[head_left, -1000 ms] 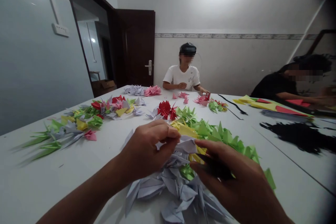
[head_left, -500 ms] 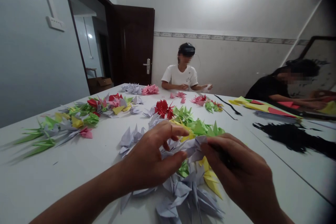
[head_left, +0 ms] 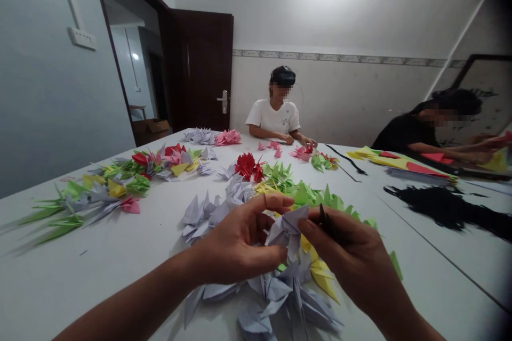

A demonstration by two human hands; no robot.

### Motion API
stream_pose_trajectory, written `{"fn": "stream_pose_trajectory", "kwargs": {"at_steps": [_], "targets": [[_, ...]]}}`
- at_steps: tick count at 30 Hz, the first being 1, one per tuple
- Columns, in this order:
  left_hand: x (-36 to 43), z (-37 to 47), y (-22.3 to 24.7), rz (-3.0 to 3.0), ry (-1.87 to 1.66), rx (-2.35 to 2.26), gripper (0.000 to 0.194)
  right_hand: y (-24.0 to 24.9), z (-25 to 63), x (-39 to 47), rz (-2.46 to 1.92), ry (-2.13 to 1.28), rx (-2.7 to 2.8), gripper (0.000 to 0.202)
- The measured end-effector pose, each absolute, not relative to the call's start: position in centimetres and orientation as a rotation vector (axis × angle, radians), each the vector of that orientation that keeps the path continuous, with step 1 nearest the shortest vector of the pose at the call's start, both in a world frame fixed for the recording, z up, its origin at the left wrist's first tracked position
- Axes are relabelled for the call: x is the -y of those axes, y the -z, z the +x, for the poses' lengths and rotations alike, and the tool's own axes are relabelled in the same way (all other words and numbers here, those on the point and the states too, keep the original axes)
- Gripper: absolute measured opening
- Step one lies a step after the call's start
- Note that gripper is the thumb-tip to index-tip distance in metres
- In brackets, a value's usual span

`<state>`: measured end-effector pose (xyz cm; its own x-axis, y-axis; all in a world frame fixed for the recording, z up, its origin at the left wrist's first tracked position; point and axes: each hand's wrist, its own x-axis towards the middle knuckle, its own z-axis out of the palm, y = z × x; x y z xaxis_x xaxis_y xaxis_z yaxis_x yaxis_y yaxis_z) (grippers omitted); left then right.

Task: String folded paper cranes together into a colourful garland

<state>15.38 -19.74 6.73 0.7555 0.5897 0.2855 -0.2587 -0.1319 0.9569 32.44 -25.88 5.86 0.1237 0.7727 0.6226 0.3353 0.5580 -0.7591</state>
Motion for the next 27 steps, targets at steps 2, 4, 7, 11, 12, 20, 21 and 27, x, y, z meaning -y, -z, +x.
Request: {"fn": "stream_pose_trajectory", "kwargs": {"at_steps": [2, 4, 7, 11, 12, 20, 21, 27], "targets": [[19.6, 15.5, -6.6, 1.533, -0.781, -0.344, 0.048, -5.8, 32.5, 26.0, -1.041, -0.382, 1.465, 0.003], [19.4, 15.7, -6.7, 1.522, -0.847, -0.402, 0.041, -5.9, 32.7, 26.2, -1.077, -0.347, 1.502, 0.007], [18.9, 16.0, -6.9, 1.529, -0.952, -0.46, 0.036, -6.4, 32.7, 27.0, -1.112, -0.286, 1.653, 0.012], [18.2, 16.2, -6.6, 1.531, -1.027, -0.563, 0.035, -6.9, 32.5, 28.0, -1.217, -0.223, 1.799, 0.023], [18.1, 16.3, -6.5, 1.505, -1.026, -0.593, 0.035, -6.9, 32.5, 28.2, -1.238, -0.24, 1.822, 0.025], [17.8, 17.0, -6.0, 1.152, -1.045, -0.541, 0.032, -6.5, 32.0, 26.8, -1.278, -0.391, 1.851, 0.03], [18.0, 17.0, -6.1, 1.122, -1.017, -0.552, 0.034, -6.4, 32.0, 26.6, -1.307, -0.394, 1.842, 0.033], [19.0, 17.0, -6.4, 1.026, -0.976, -0.587, 0.038, -6.1, 32.4, 25.8, -1.341, -0.38, 1.821, 0.038]]}}
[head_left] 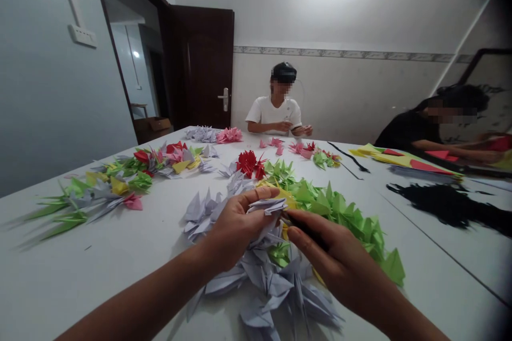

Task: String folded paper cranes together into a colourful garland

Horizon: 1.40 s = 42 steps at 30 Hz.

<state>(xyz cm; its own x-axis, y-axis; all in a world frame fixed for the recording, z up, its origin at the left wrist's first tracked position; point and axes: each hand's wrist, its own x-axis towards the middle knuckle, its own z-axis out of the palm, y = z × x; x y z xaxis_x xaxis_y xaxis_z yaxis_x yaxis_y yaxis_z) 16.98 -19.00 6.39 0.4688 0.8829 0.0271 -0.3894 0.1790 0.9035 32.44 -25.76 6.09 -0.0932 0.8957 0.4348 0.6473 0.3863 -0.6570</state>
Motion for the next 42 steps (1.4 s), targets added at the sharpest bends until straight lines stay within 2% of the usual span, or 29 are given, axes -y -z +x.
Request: {"fn": "stream_pose_trajectory", "kwargs": {"at_steps": [6, 15, 25, 31, 37, 42], "targets": [[19.0, 17.2, -6.2, 1.117, -1.063, -0.642, 0.036, -6.2, 32.9, 25.8, -1.29, -0.18, 1.867, 0.028], [18.4, 17.8, -5.0, 1.226, -1.056, -0.557, 0.057, -5.4, 32.9, 25.5, -1.297, -0.166, 1.877, 0.024], [18.6, 17.7, -3.8, 1.412, -1.094, -0.482, 0.042, -5.5, 32.6, 25.4, -1.358, -0.17, 1.911, 0.023], [18.0, 17.4, -4.4, 1.408, -1.065, -0.454, 0.025, -5.2, 33.1, 25.2, -1.295, -0.16, 1.893, 0.027], [17.0, 16.8, -5.4, 1.014, -0.956, -0.475, 0.026, -6.7, 33.3, 25.9, -1.291, -0.166, 1.85, 0.031], [17.3, 16.5, -5.7, 0.834, -0.816, -0.37, 0.02, -6.6, 33.3, 26.1, -1.304, -0.196, 1.82, 0.034]]}}
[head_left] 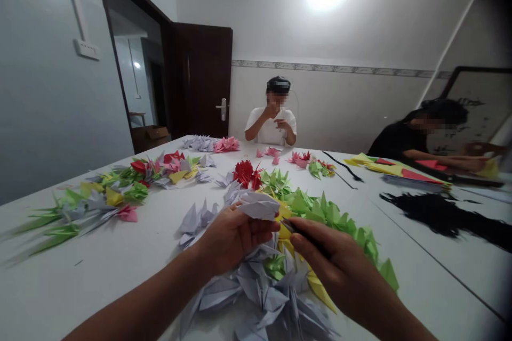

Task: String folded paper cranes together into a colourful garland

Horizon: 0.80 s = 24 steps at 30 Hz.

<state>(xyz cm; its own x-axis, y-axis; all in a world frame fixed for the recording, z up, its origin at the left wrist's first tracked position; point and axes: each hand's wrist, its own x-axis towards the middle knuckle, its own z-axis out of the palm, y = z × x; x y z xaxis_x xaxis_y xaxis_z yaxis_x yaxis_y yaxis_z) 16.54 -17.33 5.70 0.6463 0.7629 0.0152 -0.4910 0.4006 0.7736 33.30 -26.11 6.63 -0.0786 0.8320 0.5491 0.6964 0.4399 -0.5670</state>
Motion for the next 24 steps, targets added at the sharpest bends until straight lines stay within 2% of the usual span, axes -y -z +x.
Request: {"fn": "stream_pose_trajectory", "kwargs": {"at_steps": [5, 12, 19, 24], "targets": [[18.1, 16.5, -6.0, 0.849, -0.758, -0.331, 0.012, -6.4, 33.2, 26.4, -1.264, -0.212, 1.839, 0.034], [18.0, 16.5, -6.2, 0.854, -0.754, -0.383, 0.014, -6.7, 33.3, 26.2, -1.302, -0.196, 1.826, 0.032], [16.1, 14.6, -8.1, 1.059, -1.074, -0.54, 0.01, -6.8, 35.2, 26.0, -1.442, -0.124, 1.68, 0.045], [14.0, 12.8, -8.7, 1.274, -1.255, -0.649, 0.021, -6.8, 36.0, 25.9, -1.483, -0.137, 1.64, 0.045]]}}
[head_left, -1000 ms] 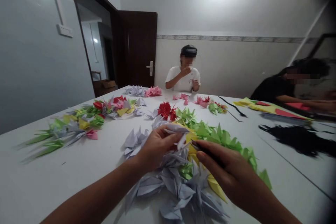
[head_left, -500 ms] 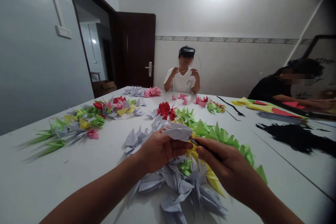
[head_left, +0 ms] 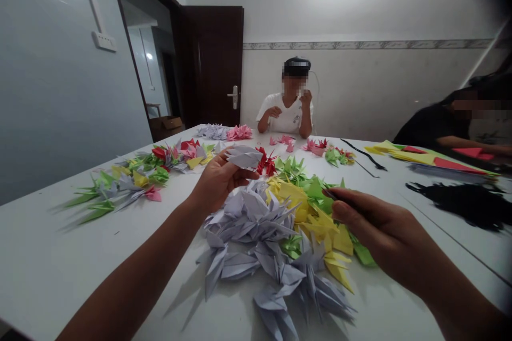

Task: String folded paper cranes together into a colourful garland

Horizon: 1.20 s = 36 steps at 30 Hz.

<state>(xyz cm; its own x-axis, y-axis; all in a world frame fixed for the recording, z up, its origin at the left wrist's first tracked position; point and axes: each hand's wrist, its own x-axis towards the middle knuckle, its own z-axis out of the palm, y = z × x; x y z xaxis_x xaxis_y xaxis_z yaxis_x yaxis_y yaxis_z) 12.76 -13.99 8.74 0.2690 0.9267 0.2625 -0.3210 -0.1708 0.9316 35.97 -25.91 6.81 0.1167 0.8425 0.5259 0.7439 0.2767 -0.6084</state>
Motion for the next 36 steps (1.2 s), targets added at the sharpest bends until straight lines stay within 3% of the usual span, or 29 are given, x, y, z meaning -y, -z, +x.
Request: {"fn": "stream_pose_trajectory", "kwargs": {"at_steps": [8, 23, 31, 36], "targets": [[9.9, 11.1, -6.9, 1.608, -1.423, -0.877, 0.034, -6.7, 36.0, 25.7, -1.489, -0.142, 1.716, 0.043], [8.6, 11.4, -4.3, 1.803, -1.205, -1.064, 0.045, -6.8, 35.9, 25.6, -1.469, -0.023, 1.756, 0.044], [8.6, 11.4, -3.9, 1.905, -1.117, -1.099, 0.043, -6.3, 37.8, 25.9, -1.513, 0.005, 1.656, 0.051], [8.3, 11.1, -4.1, 2.002, -1.075, -1.165, 0.033, -5.3, 38.9, 26.1, -1.607, 0.02, 1.571, 0.042]]}}
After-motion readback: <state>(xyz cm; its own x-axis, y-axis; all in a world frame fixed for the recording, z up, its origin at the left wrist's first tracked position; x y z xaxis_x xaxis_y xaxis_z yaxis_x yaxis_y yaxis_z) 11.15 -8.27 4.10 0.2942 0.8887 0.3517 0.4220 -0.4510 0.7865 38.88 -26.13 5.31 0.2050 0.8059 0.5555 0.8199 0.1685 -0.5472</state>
